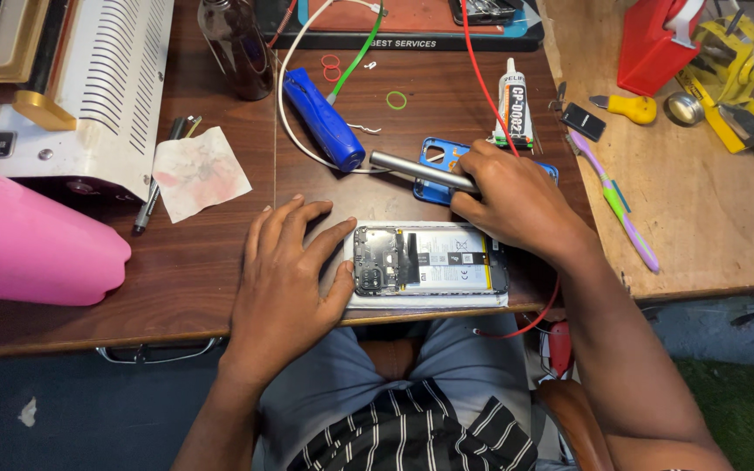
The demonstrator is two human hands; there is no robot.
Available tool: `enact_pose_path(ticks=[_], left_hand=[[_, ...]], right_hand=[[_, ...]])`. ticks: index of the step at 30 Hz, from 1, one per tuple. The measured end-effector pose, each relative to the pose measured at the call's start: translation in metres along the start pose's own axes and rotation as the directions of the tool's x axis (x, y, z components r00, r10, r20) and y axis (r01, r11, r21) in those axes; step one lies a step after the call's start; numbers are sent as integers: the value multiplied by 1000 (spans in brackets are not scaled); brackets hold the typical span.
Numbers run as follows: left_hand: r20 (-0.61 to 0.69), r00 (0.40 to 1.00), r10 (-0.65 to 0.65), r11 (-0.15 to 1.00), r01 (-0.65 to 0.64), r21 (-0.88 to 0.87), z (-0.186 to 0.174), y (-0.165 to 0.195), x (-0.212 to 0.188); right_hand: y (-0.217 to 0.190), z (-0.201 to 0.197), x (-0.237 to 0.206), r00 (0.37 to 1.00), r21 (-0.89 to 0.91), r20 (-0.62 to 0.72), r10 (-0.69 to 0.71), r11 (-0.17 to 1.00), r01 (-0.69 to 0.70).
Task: The person repairs a smartphone at a workbench. They handle the opened phone body, press and reposition internal components and the battery, use a long precision screwdriver to unscrew and work on the phone internals and a blue mid-frame plate, and finally pick up and manipulate a small round camera module component with both hands.
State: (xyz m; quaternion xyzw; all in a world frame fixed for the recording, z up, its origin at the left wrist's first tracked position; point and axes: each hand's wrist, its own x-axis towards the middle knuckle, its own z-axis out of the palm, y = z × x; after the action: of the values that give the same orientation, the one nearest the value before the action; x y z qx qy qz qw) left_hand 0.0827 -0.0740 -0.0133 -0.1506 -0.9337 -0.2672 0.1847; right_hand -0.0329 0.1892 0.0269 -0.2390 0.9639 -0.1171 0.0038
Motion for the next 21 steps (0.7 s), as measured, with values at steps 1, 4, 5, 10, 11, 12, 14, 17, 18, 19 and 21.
enact_pose_path(ticks=[1,4,5,10,11,12,14,17,18,19,21], left_hand=[[-2,1000,0,1000,0,2,0,0,0],[2,1000,-2,1000,2,1,0,1,1],[7,1000,-2,1000,2,0,0,1,1],[11,1000,-1,1000,1,5,-1,3,4],[15,1000,0,1000,0,1,-1,4,4],[22,1000,0,1000,0,7,-1,4,3],[33,999,4,1000,-5,20,0,4,4],[33,999,-3,1000,2,13,1,4,5],[32,999,-3,1000,3,12,1,5,5],[31,1000,-4,1000,4,12,1,5,5],[30,1000,-6,1000,6,14,2,6,5]], right_hand=[[1,1,0,1000,-5,-15,0,1000,0],[13,-2,-10,994,76,-109,14,997,-6],[19,-4,-18,986,88,-164,21,996,-6],[66,-35,-84,908,61,-392,148,989,-135],[75,-39,-96,887,-13,-445,124,989,-144],[83,-40,-108,862,22,-458,219,972,-236],[100,-47,-133,783,94,-476,401,908,-409],[121,-49,-157,733,3,-552,397,880,-474],[128,-48,-162,700,66,-530,478,847,-528],[134,-46,-166,663,129,-502,555,807,-577],[144,-39,-169,625,212,-458,631,761,-613]])
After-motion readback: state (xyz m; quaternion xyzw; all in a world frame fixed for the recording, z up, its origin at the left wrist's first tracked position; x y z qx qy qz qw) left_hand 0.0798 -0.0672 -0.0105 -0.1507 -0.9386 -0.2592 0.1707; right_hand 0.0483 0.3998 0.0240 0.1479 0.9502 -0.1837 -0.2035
